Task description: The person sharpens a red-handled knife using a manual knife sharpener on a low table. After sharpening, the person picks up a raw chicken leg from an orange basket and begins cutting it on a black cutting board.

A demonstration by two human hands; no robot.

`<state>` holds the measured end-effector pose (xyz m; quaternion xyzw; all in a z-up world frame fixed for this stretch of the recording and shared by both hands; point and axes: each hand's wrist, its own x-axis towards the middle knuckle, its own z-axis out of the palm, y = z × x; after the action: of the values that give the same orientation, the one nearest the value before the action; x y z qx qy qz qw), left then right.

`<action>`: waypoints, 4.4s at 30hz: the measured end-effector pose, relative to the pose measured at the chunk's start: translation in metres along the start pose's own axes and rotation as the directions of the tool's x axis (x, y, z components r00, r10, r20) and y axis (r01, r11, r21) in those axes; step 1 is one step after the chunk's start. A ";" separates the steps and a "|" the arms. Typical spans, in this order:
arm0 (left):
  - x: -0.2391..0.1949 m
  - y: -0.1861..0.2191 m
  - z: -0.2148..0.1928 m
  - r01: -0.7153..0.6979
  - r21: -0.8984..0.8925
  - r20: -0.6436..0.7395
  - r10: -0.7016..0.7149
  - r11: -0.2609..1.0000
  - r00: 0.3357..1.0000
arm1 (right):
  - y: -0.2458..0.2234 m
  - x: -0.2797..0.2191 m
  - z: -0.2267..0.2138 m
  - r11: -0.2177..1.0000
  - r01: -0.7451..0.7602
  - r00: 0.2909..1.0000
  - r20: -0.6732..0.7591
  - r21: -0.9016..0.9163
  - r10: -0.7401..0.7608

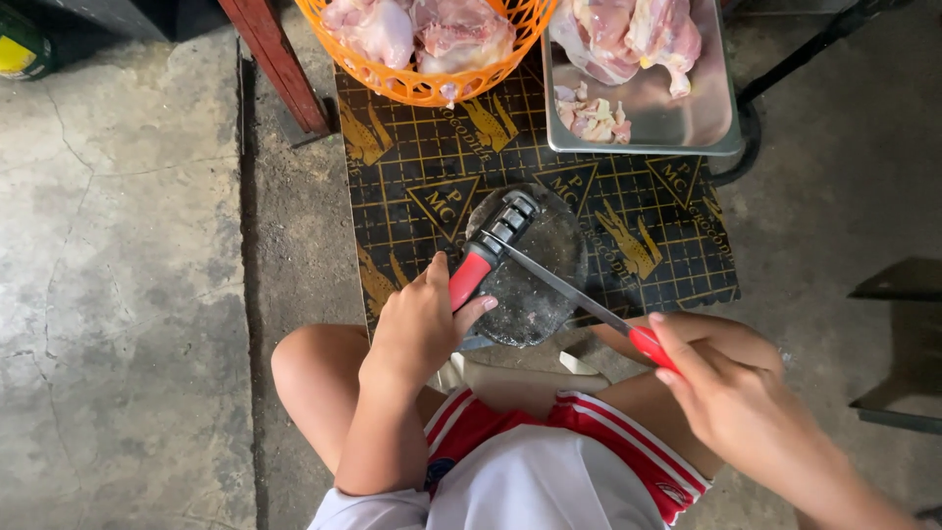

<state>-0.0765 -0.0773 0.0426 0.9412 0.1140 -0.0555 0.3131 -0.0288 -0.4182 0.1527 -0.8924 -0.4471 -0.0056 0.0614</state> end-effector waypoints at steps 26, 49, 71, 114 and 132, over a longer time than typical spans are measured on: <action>0.000 0.001 0.002 -0.051 -0.032 -0.029 0.050 0.998 0.998 | -0.042 0.119 -0.019 0.988 -0.110 0.878 0.455 -0.104 0.146; -0.003 0.012 -0.014 0.030 -0.084 0.071 -0.024 0.996 0.997 | -0.027 0.028 0.070 0.962 -0.256 0.964 0.104 0.099 0.246; -0.004 0.011 -0.014 0.051 -0.108 0.104 -0.040 0.993 0.994 | -0.006 0.062 -0.067 0.889 -0.008 0.823 0.502 -0.457 0.266; -0.003 0.007 -0.006 0.001 -0.071 0.028 0.001 0.997 1.000 | -0.005 0.006 -0.034 0.929 -0.355 0.817 0.448 -0.104 0.362; -0.007 0.020 -0.023 0.024 -0.012 0.057 -0.024 1.000 0.998 | -0.046 0.129 0.009 0.982 -0.143 0.955 0.278 0.125 0.104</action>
<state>-0.0776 -0.0803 0.0732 0.9358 0.1166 -0.0853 0.3216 0.0112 -0.2870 0.1572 -0.9042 -0.3939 0.1522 0.0643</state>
